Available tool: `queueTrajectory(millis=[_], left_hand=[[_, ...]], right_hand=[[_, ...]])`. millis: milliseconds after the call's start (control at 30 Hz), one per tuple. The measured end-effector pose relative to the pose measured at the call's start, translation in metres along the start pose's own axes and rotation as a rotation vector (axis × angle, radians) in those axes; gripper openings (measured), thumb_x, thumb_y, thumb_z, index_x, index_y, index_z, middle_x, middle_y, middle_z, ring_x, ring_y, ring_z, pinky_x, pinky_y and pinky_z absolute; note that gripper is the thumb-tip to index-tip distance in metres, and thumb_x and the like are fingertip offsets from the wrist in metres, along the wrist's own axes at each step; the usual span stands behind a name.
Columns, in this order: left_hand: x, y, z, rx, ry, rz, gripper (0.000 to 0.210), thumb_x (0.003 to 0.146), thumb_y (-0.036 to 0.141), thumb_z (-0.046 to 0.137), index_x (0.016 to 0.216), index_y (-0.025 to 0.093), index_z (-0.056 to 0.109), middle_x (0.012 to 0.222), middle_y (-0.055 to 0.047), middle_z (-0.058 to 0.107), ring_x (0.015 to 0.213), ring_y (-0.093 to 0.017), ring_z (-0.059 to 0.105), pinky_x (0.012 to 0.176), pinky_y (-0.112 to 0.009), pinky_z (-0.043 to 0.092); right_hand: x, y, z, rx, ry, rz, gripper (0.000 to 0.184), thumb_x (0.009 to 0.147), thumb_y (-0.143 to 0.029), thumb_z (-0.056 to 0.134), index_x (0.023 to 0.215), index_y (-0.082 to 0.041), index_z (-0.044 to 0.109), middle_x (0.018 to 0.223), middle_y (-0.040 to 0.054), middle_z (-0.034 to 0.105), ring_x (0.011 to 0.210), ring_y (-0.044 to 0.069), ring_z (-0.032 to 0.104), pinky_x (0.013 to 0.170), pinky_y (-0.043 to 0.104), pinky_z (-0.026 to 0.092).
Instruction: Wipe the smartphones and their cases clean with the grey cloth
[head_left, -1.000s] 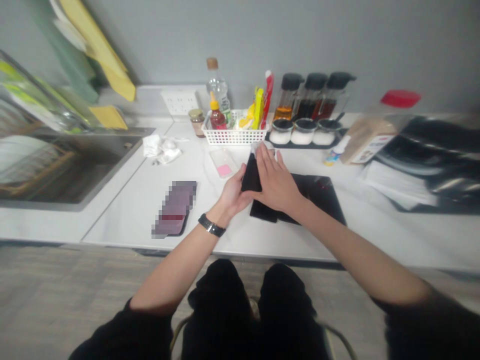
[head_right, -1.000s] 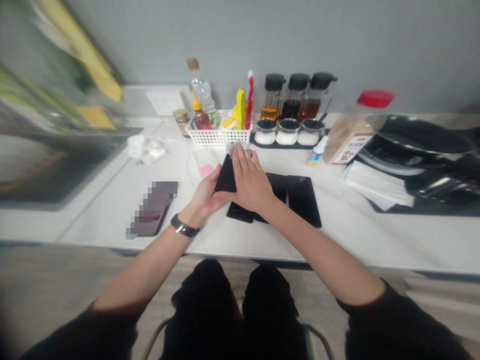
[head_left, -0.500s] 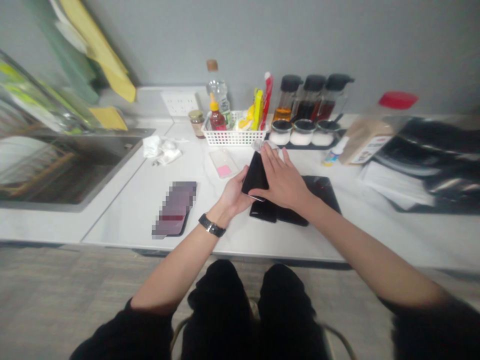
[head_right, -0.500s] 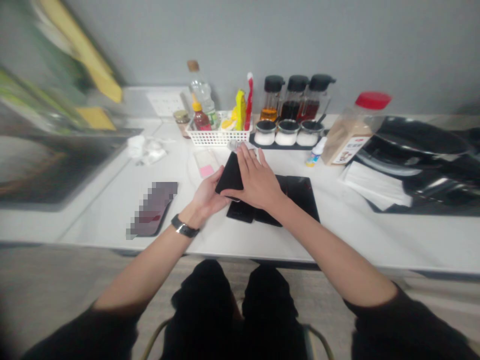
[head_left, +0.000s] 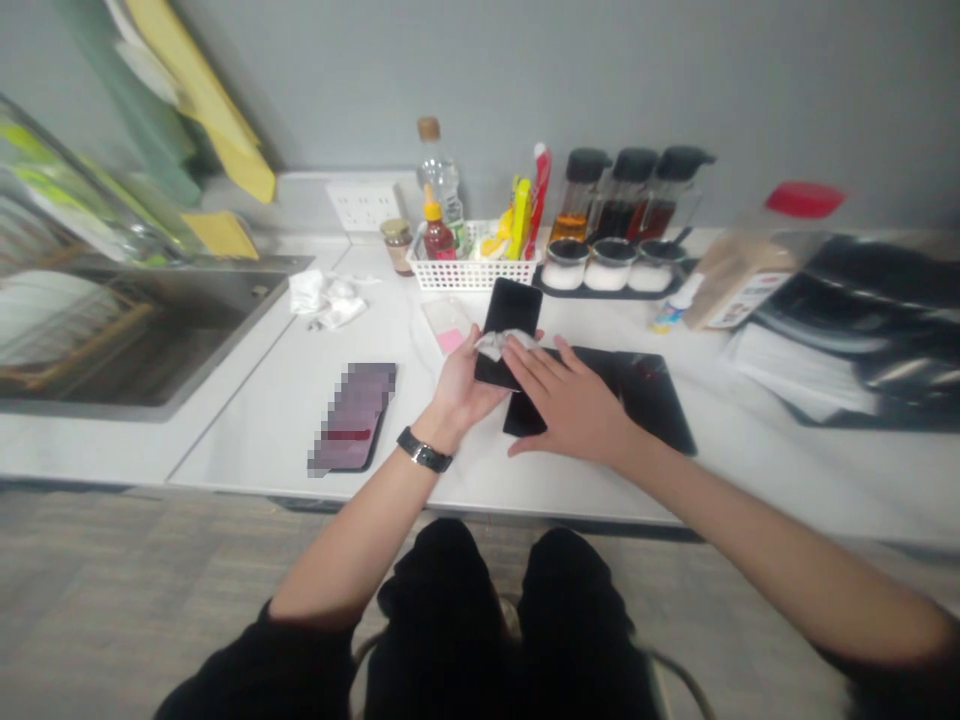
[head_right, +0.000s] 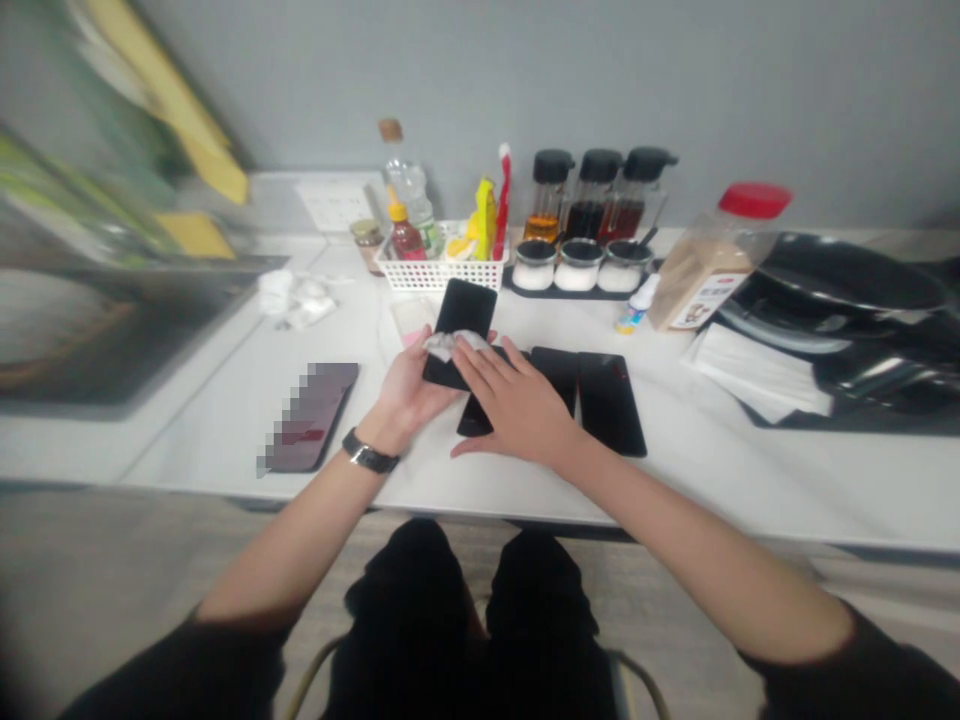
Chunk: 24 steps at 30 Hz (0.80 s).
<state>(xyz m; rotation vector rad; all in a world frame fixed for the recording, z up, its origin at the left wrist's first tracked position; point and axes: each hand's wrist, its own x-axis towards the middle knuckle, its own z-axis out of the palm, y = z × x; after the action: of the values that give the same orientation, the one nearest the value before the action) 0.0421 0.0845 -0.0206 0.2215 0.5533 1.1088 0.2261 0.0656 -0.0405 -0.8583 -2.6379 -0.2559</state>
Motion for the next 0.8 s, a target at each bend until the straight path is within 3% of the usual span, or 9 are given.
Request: queueTrajectory(millis=[133, 267, 333, 467, 600, 700, 800], left_hand=[[0.002, -0.002, -0.003, 0.033, 0.063, -0.029, 0.053, 0.113, 0.041, 0.043, 0.153, 0.011, 0.06, 0.102, -0.009, 0.084, 0.095, -0.024, 0.081, 0.111, -0.038, 0.055], [-0.002, 0.0, 0.0, 0.018, -0.026, -0.023, 0.061, 0.114, 0.046, 0.035, 0.152, 0.005, 0.059, 0.111, -0.014, 0.084, 0.099, -0.024, 0.082, 0.107, -0.036, 0.058], [-0.002, 0.001, 0.002, 0.017, -0.049, -0.045, 0.067, 0.114, 0.051, 0.033, 0.148, 0.001, 0.061, 0.109, -0.017, 0.083, 0.097, -0.024, 0.082, 0.104, -0.036, 0.06], [-0.001, -0.004, 0.002, 0.022, -0.01, -0.027, 0.056, 0.115, 0.045, 0.037, 0.142, 0.007, 0.067, 0.1, -0.011, 0.084, 0.091, -0.022, 0.081, 0.106, -0.038, 0.059], [-0.001, -0.012, 0.001, 0.089, -0.002, -0.062, 0.046, 0.114, 0.037, 0.043, 0.142, 0.011, 0.069, 0.109, -0.009, 0.085, 0.103, -0.023, 0.081, 0.114, -0.037, 0.054], [-0.002, -0.011, 0.002, 0.075, 0.039, -0.043, 0.049, 0.114, 0.036, 0.043, 0.149, 0.01, 0.064, 0.116, -0.011, 0.084, 0.11, -0.022, 0.08, 0.116, -0.034, 0.051], [-0.004, -0.004, 0.003, 0.069, 0.03, -0.071, 0.062, 0.114, 0.046, 0.037, 0.154, 0.003, 0.058, 0.116, -0.017, 0.083, 0.107, -0.027, 0.08, 0.114, -0.039, 0.054]], right_hand=[[0.022, -0.002, 0.0, -0.016, 0.041, 0.164, 0.127, 0.095, -0.086, 0.05, 0.172, 0.007, 0.011, 0.177, 0.0348, 0.02, 0.165, 0.047, 0.03, 0.134, 0.069, 0.017], [0.014, -0.039, 0.011, 0.067, 0.023, 0.01, 0.139, 0.085, -0.098, 0.044, 0.172, 0.005, 0.013, 0.177, 0.0312, 0.025, 0.164, 0.045, 0.033, 0.136, 0.063, 0.018], [0.001, -0.044, 0.013, 0.053, 0.01, -0.007, 0.14, 0.084, -0.098, 0.046, 0.173, 0.003, 0.008, 0.177, 0.0299, 0.027, 0.163, 0.044, 0.035, 0.136, 0.063, 0.019], [-0.007, -0.009, 0.007, -0.027, 0.031, 0.164, 0.132, 0.092, -0.087, 0.054, 0.173, 0.004, 0.003, 0.176, 0.0344, 0.026, 0.163, 0.047, 0.034, 0.134, 0.069, 0.015], [0.02, 0.013, 0.007, 0.001, 0.11, 0.322, 0.13, 0.094, -0.083, 0.056, 0.171, 0.008, 0.004, 0.176, 0.0404, 0.018, 0.166, 0.051, 0.024, 0.132, 0.075, 0.013], [0.028, -0.016, 0.016, 0.042, 0.117, 0.235, 0.131, 0.094, -0.088, 0.048, 0.17, 0.011, 0.007, 0.176, 0.0395, 0.018, 0.168, 0.048, 0.019, 0.134, 0.071, 0.015], [0.011, -0.053, 0.022, 0.076, 0.065, 0.1, 0.142, 0.085, -0.098, 0.044, 0.171, 0.01, 0.009, 0.176, 0.0364, 0.024, 0.167, 0.047, 0.026, 0.136, 0.066, 0.017]])
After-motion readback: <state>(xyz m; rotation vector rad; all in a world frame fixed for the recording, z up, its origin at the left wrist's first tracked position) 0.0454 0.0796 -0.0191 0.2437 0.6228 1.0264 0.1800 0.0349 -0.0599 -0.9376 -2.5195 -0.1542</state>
